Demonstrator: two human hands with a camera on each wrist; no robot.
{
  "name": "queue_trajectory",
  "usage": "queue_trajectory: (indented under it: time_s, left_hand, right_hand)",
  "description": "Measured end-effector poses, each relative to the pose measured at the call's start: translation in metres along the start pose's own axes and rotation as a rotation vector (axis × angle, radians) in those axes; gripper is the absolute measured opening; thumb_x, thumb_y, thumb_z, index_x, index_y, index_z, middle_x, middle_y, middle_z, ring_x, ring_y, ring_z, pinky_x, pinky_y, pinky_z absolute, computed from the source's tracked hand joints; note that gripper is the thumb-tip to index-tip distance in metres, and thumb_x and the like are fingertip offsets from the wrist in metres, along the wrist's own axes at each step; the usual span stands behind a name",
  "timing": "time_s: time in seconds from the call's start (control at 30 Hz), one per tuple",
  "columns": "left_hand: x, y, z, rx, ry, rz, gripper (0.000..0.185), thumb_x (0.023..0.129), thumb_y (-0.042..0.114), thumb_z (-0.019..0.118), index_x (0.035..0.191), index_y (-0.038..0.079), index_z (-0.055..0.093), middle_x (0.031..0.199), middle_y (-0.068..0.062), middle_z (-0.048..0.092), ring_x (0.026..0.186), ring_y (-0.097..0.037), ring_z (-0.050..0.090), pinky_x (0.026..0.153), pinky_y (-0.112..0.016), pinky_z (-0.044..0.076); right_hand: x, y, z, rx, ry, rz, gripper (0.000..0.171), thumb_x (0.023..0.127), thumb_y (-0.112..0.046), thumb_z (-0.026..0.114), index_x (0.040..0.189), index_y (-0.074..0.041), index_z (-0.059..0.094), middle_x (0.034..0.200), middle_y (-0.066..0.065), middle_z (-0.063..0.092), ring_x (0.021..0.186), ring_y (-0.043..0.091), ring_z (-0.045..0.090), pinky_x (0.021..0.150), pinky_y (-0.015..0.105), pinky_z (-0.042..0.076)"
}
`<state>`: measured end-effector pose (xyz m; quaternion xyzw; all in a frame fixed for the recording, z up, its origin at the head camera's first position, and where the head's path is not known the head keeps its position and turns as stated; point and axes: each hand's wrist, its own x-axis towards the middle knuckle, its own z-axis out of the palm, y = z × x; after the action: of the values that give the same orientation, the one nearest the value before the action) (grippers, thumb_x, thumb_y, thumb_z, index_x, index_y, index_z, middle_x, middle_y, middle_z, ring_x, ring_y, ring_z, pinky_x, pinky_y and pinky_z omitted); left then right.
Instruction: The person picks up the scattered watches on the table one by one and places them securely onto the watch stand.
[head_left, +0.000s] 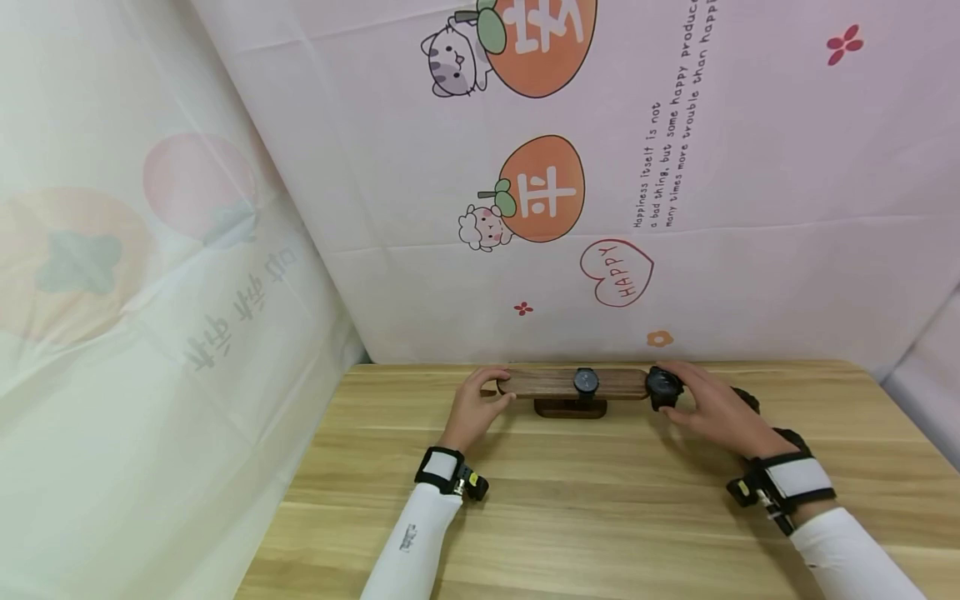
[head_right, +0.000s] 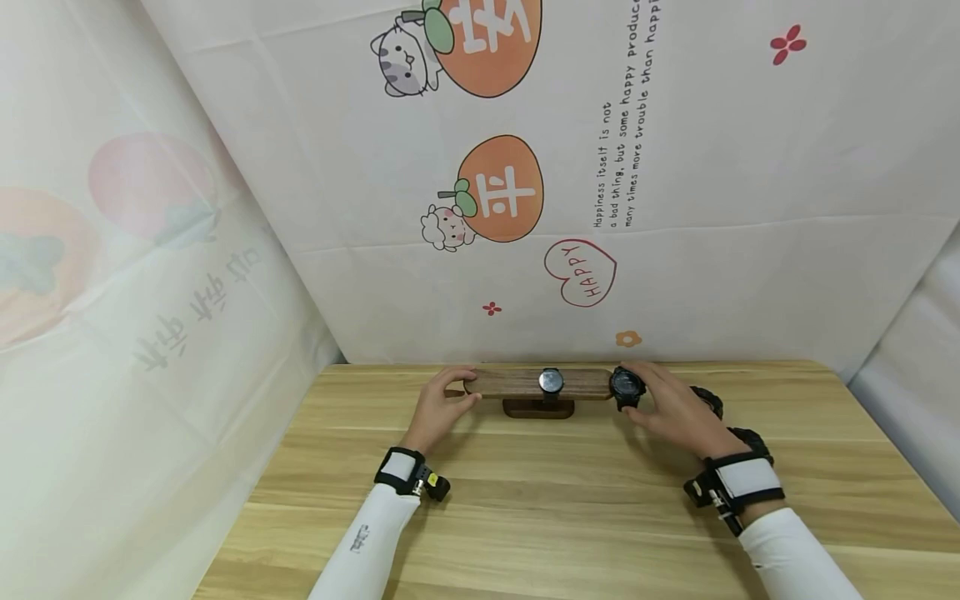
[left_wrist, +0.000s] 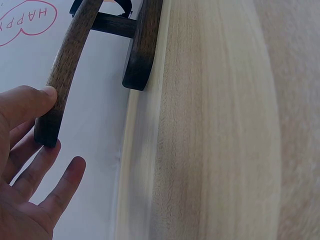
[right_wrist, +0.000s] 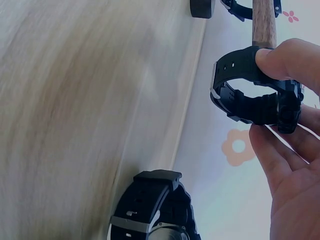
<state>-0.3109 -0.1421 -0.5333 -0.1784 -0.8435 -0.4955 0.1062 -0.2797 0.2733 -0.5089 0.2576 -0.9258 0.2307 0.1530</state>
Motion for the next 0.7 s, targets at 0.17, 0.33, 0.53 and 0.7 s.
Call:
queue_trajectory:
  time_s: [0.17, 0.33, 0.53, 0.7]
  left_hand:
    - [0.0004, 0.0001, -0.0002, 0.000, 0.001, 0.004, 0.034, 0.094, 0.011, 0.083, 0.127, 0.012, 0.073, 0.139, -0.007, 0.069, 0.130, -0.027, 0.064, 0.101, -0.049, 0.062]
    - [0.0001, -0.0015, 0.0003, -0.001, 0.006, 0.021, 0.033, 0.095, 0.012, 0.083, 0.127, 0.012, 0.074, 0.139, -0.007, 0.069, 0.130, -0.029, 0.065, 0.100, -0.052, 0.062]
    - [-0.0005, -0.0020, 0.0006, -0.008, 0.011, 0.026, 0.033, 0.094, 0.011, 0.083, 0.126, 0.012, 0.074, 0.140, -0.008, 0.068, 0.130, -0.029, 0.065, 0.099, -0.052, 0.062]
    - [-0.0008, -0.0014, 0.0006, -0.016, 0.010, 0.025, 0.033, 0.094, 0.011, 0.083, 0.127, 0.011, 0.074, 0.140, -0.008, 0.069, 0.130, -0.030, 0.065, 0.100, -0.053, 0.062]
  right_hand:
    - [0.0015, 0.0003, 0.0018, 0.003, 0.001, -0.007, 0.079, 0.085, -0.008, 0.088, 0.153, 0.001, 0.050, 0.148, 0.028, 0.058, 0.131, 0.049, 0.059, 0.100, 0.067, 0.055]
    - [0.0039, 0.0010, 0.0044, 0.006, 0.000, -0.016, 0.080, 0.086, -0.009, 0.088, 0.155, -0.001, 0.049, 0.149, 0.029, 0.057, 0.132, 0.050, 0.058, 0.100, 0.067, 0.054]
    - [0.0061, -0.0033, 0.0057, 0.028, -0.013, -0.003, 0.078, 0.088, -0.010, 0.087, 0.156, -0.002, 0.049, 0.151, 0.030, 0.055, 0.134, 0.051, 0.056, 0.101, 0.069, 0.053]
    - [0.0066, -0.0064, 0.0068, 0.041, -0.012, 0.003, 0.078, 0.088, -0.010, 0.087, 0.155, -0.001, 0.048, 0.152, 0.031, 0.054, 0.134, 0.052, 0.056, 0.101, 0.069, 0.053]
